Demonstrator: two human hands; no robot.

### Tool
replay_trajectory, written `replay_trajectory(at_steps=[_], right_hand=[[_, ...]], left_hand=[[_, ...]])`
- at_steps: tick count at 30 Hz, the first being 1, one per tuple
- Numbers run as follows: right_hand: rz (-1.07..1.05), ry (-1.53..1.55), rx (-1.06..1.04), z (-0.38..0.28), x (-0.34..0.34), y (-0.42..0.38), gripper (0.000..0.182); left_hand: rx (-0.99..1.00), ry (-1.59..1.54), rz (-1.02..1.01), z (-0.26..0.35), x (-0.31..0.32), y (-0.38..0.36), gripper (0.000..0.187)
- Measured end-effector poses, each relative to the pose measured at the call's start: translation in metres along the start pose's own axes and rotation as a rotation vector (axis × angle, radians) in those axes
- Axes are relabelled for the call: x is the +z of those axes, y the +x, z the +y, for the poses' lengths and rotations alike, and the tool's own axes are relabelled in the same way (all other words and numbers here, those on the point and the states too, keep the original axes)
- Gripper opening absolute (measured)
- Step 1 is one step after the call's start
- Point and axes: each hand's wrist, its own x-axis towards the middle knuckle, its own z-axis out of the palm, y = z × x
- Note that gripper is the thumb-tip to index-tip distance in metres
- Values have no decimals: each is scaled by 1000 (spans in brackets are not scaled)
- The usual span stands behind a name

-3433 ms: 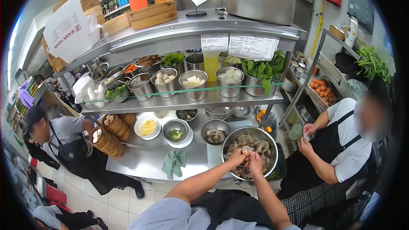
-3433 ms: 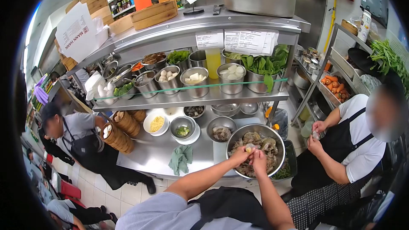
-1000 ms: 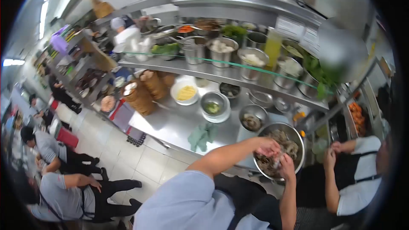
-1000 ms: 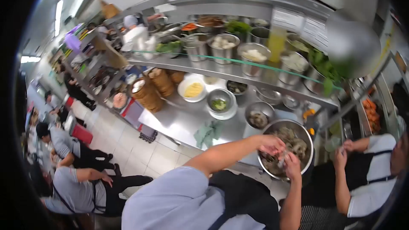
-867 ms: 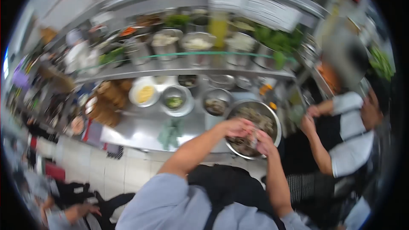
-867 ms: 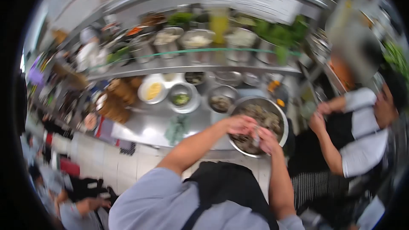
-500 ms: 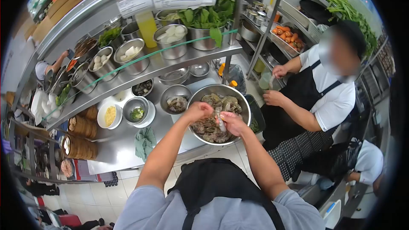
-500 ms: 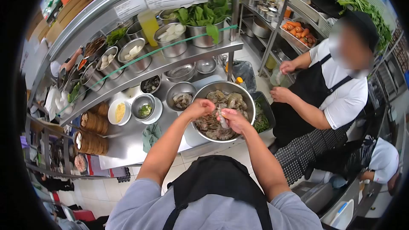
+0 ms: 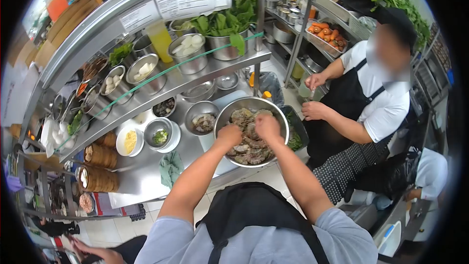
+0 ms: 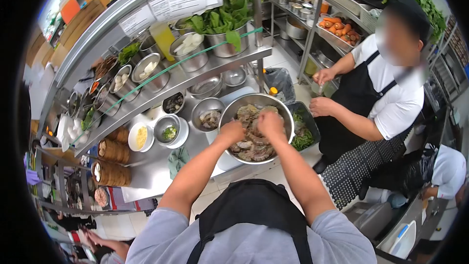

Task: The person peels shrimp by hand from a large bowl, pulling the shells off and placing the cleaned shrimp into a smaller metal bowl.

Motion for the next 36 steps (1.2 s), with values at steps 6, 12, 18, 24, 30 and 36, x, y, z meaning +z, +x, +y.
replay_trajectory(at_steps=[6, 12, 18, 24, 30, 36], right_hand=[[-175, -283, 53, 51, 13, 53, 36], [-342, -186, 137, 43, -9, 48, 46], [-250, 76, -213, 19, -13, 29, 36], [-339, 356, -291, -37, -68, 16, 32], [-594, 732, -41, -20, -59, 10, 29], [-717, 1128, 479, -4, -52, -3, 54]], left_hand=[[-153, 183, -161, 5, -23, 3, 31], [-379, -489, -112, -62, -141, -14, 39], [-11, -58, 32, -42, -127, -17, 47], [450, -1015, 82, 14, -63, -14, 33], [393, -505, 175, 25, -68, -26, 34], [493, -616, 227, 26, -51, -24, 25]])
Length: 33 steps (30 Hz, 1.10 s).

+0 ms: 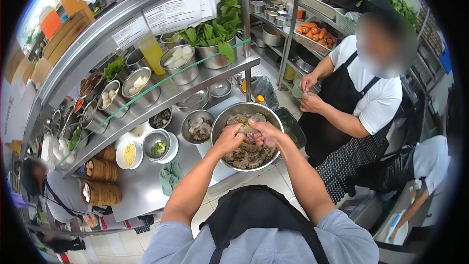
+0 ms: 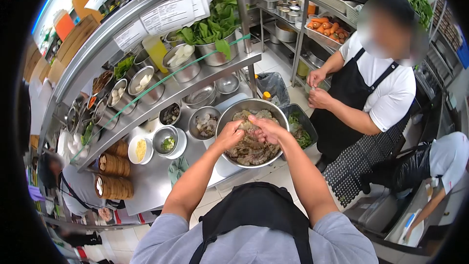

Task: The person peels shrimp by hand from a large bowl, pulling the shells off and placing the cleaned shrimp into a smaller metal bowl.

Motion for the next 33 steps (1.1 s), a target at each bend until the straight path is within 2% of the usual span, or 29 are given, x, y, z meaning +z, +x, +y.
replay_trajectory(at_steps=[2, 3, 4, 6, 7, 8, 10, 12, 13, 14, 16, 18, 19, 21, 22, 24, 25, 28, 29, 31, 33], right_hand=[[-324, 273, 141, 24, -14, 13, 56], [-338, 332, 131, 36, -13, 17, 62], [-351, 382, 118, 43, -11, 17, 60], [-401, 556, 148, 57, -8, 19, 57], [-415, 602, 143, 63, -6, 17, 57], [-428, 647, 136, 67, -6, 15, 57], [-417, 712, 120, 81, -13, 12, 57], [-211, 756, 54, 88, -19, -1, 57], [-166, 720, 75, 93, -23, -4, 55], [-154, 680, 92, 101, -27, -4, 51], [13, 568, 71, 99, -13, -10, 44], [41, 489, 38, 97, -6, -12, 40], [66, 405, 12, 97, -5, -12, 36], [84, 407, 13, 99, -8, -8, 34], [102, 401, 17, 100, -11, -7, 32], [70, 406, -20, 100, -23, -10, 33], [77, 385, -45, 96, -26, -14, 33], [91, 374, -20, 85, -35, -17, 27], [100, 347, -29, 81, -34, -17, 26], [72, 270, 2, 72, -28, -11, 27], [35, 157, 36, 65, -18, -2, 27]], left_hand=[[-109, -203, -71, -7, 8, -5, 21], [-191, -366, -110, -6, 9, -8, 21], [-184, -363, -132, -10, 16, -14, 21], [-418, -914, 181, -22, 38, -25, 25], [-561, -1188, 218, -25, 44, -24, 21], [-566, -1182, 173, -29, 46, -23, 21], [-370, -1488, 109, -24, 37, -17, 14], [-342, -1539, 74, -18, 20, 9, 13], [-522, -1371, 132, -4, 13, 25, 14], [-589, -1206, 67, -10, 11, 46, 15], [-778, -1153, 58, 9, 14, 89, 18], [-716, -1169, -117, -11, 32, 134, 23], [-718, -1165, -119, 2, 39, 152, 23], [-872, -885, -174, 27, 52, 172, 26], [-880, -882, -167, 22, 52, 172, 26], [-443, 8, -258, 10, 53, 167, 28], [-453, 14, -253, 14, 48, 157, 28], [57, 258, -470, 27, 33, 89, 28], [47, 263, -468, 26, 32, 71, 28], [286, 418, -315, 27, 32, 44, 28], [225, 457, -315, 28, 24, 32, 28]])
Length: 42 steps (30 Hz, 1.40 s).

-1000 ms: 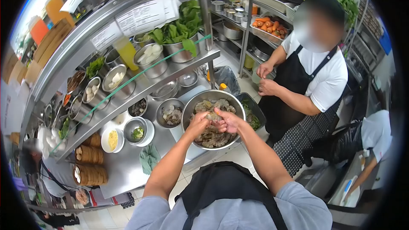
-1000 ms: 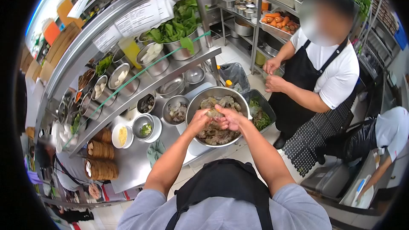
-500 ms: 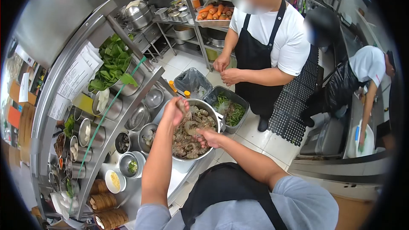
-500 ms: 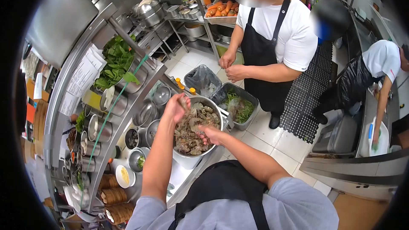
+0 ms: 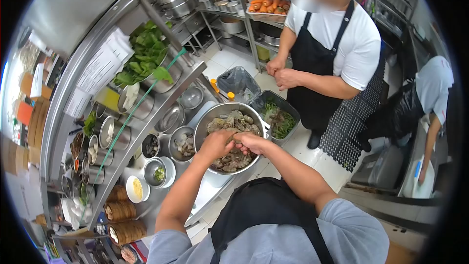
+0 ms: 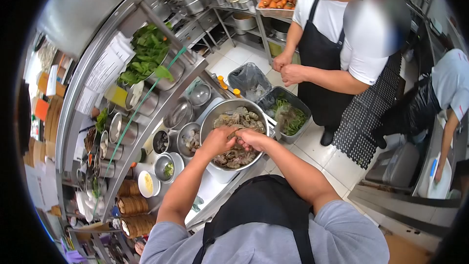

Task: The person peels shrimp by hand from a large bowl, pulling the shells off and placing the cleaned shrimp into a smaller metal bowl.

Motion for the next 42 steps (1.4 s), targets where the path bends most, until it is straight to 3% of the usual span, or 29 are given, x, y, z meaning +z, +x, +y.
replay_trajectory(at_steps=[7, 10, 14, 17, 19, 23, 29, 31, 32, 35, 38, 39, 42], right_hand=[[-42, -289, 42, -10, 41, 20, 28], [89, -313, -22, -15, 56, 18, 28], [34, -349, -71, -6, 53, 38, 34], [123, -480, -111, -5, 63, 35, 39], [201, -581, -425, 4, 67, 37, 43], [226, -596, -449, 11, 67, 35, 45], [316, -518, -409, 11, 53, 34, 45], [156, -123, -62, -14, 59, 9, 43], [49, 119, -28, -11, 54, 14, 42], [-42, 322, 5, 1, 36, 36, 44], [125, 209, -47, 1, 45, 28, 49], [215, 87, -83, 3, 47, 26, 50], [180, -96, -150, 14, 47, 28, 51]], left_hand=[[-199, 171, 2, -24, 0, -38, 26], [-216, -124, 178, -32, -3, -48, 35], [-218, -123, 197, -24, -12, -59, 36], [-289, -154, 167, -21, -15, -60, 36], [-289, -179, 184, -25, -12, -59, 35], [-272, -236, 241, -27, -8, -58, 30], [-434, -459, 135, -53, 14, -63, 30], [-553, -873, 85, -52, 17, -61, 34], [-550, -871, 79, -49, 19, -61, 34], [-556, -1085, 127, -31, 28, -60, 40], [-711, -1417, 152, -25, 34, -59, 41], [-710, -1416, 145, -27, 34, -58, 41], [-657, -953, 193, -23, 32, -56, 40]])
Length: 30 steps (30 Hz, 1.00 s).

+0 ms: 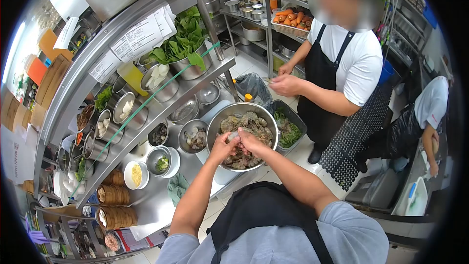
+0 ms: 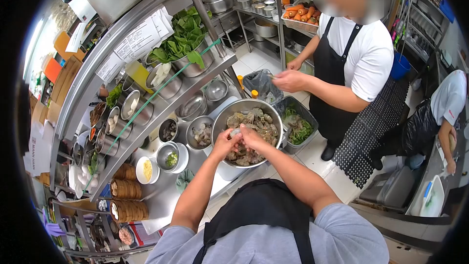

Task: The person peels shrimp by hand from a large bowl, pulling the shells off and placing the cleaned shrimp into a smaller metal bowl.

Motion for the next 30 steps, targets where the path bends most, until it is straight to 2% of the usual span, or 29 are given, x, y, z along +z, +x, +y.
replay_trajectory(at_steps=[2, 4, 6, 7, 8, 10, 11, 13, 14, 17, 19, 20, 23, 25, 30], right_hand=[[-43, -75, -47, 2, -2, 0, 51], [-11, -159, 30, -6, -5, -7, 54], [-17, -154, 82, -10, -8, -13, 55], [-28, -159, 133, -11, -9, -16, 57], [-22, -151, 134, -11, -11, -20, 57], [-36, 75, 140, -11, -16, -23, 51], [-27, 83, 137, -9, -20, -23, 51], [-72, 79, 84, 8, -31, -12, 33], [-178, -95, 30, 16, -43, -7, 21], [-51, -154, 10, 26, -41, -17, 21], [-99, -233, -7, 13, -39, -34, 22], [-108, -296, -1, 15, -38, -34, 24], [-114, -476, 0, 22, -44, -32, 29], [17, -876, -437, 42, -53, -21, 33], [32, -692, -397, 60, -61, -16, 35]], left_hand=[[-7, 64, 4, 11, 1, -3, 35], [-12, 133, -1, 10, 0, 1, 30], [206, 581, 162, 0, -1, 8, 21], [207, 584, 152, -4, -4, 11, 21], [170, 642, 190, -7, -10, 14, 19], [160, 749, 274, 0, -15, 13, 17], [165, 751, 263, 7, -20, 8, 17], [78, 782, 153, 20, -36, -2, 18], [85, 787, 137, 29, -41, -5, 18], [88, 668, 51, 51, -44, -5, 21], [202, 765, 77, 63, -43, 9, 25], [228, 778, 112, 49, -46, 26, 23], [117, 853, 74, 72, -36, 37, 21], [115, 836, 72, 63, -36, 56, 20], [187, 754, 90, 87, -12, 115, 19]])
